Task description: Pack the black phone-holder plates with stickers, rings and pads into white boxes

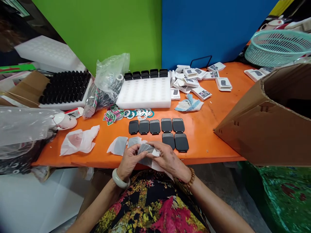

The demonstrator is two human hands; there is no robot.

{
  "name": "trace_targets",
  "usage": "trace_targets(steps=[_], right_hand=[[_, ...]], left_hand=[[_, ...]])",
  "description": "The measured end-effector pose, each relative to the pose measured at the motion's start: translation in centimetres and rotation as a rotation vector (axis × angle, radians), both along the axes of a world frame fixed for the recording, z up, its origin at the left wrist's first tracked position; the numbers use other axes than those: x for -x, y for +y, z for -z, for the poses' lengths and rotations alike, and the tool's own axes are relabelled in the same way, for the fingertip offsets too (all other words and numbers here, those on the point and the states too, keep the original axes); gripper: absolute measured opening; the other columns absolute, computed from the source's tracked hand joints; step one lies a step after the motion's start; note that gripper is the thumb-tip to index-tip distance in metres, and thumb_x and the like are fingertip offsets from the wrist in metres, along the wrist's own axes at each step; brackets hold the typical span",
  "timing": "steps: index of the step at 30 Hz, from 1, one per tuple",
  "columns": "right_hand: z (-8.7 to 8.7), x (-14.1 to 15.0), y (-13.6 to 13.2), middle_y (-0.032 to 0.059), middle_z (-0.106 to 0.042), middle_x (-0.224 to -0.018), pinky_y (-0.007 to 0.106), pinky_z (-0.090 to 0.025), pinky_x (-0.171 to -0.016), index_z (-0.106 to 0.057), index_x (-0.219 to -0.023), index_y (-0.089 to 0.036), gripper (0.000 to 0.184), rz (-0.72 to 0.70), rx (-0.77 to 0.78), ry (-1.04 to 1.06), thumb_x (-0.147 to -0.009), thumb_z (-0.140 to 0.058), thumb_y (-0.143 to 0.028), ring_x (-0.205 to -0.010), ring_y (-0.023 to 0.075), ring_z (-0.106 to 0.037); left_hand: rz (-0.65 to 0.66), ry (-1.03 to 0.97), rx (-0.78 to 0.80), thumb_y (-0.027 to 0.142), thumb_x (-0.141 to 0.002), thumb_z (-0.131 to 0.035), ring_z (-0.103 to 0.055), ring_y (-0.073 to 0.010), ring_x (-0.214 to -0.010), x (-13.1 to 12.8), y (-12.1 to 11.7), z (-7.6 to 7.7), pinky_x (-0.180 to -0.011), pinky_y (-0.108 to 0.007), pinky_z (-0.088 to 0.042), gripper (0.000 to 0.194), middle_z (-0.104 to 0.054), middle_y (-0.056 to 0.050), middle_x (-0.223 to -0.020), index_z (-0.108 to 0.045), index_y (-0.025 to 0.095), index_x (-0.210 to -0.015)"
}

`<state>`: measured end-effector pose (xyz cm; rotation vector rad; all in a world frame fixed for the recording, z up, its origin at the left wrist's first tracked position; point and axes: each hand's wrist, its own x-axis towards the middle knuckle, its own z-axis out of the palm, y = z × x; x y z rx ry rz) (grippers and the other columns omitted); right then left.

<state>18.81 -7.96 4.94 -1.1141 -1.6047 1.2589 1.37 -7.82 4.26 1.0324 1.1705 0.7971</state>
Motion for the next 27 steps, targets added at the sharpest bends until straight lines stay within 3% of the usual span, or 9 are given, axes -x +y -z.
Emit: trace_targets(steps=[5, 11, 16, 20, 23, 27], right_hand=[[1.7, 0.2, 0.0, -0.0012, -0.061, -0.070, 0.023, -0.040, -0.051, -0.065, -0.087, -0.019, 0.025, 0.085, 0.339, 0.175, -0.076, -0.067, -0.041, -0.058, 0.0121, -0.052], [3.4, -0.2, 1.5, -0.0019, -0.056, -0.064, 0.022, -0.033, -0.046, -0.060, -0.089, -0.018, 0.032, 0.167, 0.512, 0.135, -0.071, -0.066, -0.044, -0.049, 0.0104, -0.044], [4.3, 0.4, 3.2, -0.0024, -0.055, -0.064, 0.025, -0.036, -0.052, -0.057, -0.090, -0.020, 0.024, 0.205, 0.359, -0.074, -0.074, -0.059, -0.037, -0.054, 0.0139, -0.046], [4.8, 1.3, 4.3, 0.0018, -0.060, -0.077, 0.029, -0.040, -0.065, -0.057, -0.088, -0.020, 0.017, 0.229, 0.203, -0.293, -0.074, -0.056, -0.028, -0.070, 0.0189, -0.054], [5.2, 1.9, 4.6, 0.0039, -0.061, -0.079, 0.032, -0.041, -0.069, -0.057, -0.090, -0.019, 0.016, 0.216, 0.179, -0.426, -0.076, -0.054, -0.025, -0.075, 0.0211, -0.056], [5.6, 2.2, 4.2, 0.0082, -0.064, -0.087, 0.036, -0.043, -0.075, -0.057, -0.097, -0.018, 0.018, 0.185, 0.095, -0.491, -0.081, -0.053, -0.023, -0.084, 0.0243, -0.059]], left_hand=[[-0.102, -0.161, 0.138, 0.044, -0.065, -0.077, -0.057, -0.0106, -0.060, -0.8, -0.2, 0.6, -0.062, -0.024, -0.046, 0.042, -0.065, 0.001, -0.071, -0.059, 0.014, -0.089], [0.069, 0.030, 0.202, 0.057, -0.066, -0.070, -0.057, -0.0129, -0.054, 0.1, -0.3, 2.6, -0.055, -0.025, -0.047, 0.050, -0.058, 0.002, -0.058, -0.060, 0.012, -0.084], [0.146, 0.099, 0.372, 0.061, -0.061, -0.071, -0.066, -0.0168, -0.062, 1.3, -0.7, 2.9, -0.058, -0.028, -0.052, 0.053, -0.067, -0.006, -0.069, -0.056, 0.014, -0.080], [0.159, 0.188, 0.390, 0.062, -0.063, -0.068, -0.064, -0.0130, -0.056, 2.2, -1.0, 2.7, -0.054, -0.024, -0.050, 0.053, -0.068, -0.006, -0.069, -0.059, 0.013, -0.081], [0.162, 0.246, 0.382, 0.060, -0.066, -0.067, -0.063, -0.0118, -0.054, 2.7, -1.2, 2.7, -0.052, -0.022, -0.049, 0.053, -0.067, -0.004, -0.067, -0.062, 0.012, -0.085], [0.172, 0.247, 0.370, 0.059, -0.067, -0.067, -0.063, -0.0120, -0.055, 3.1, -1.2, 2.5, -0.052, -0.022, -0.048, 0.051, -0.067, -0.005, -0.067, -0.063, 0.011, -0.085]])
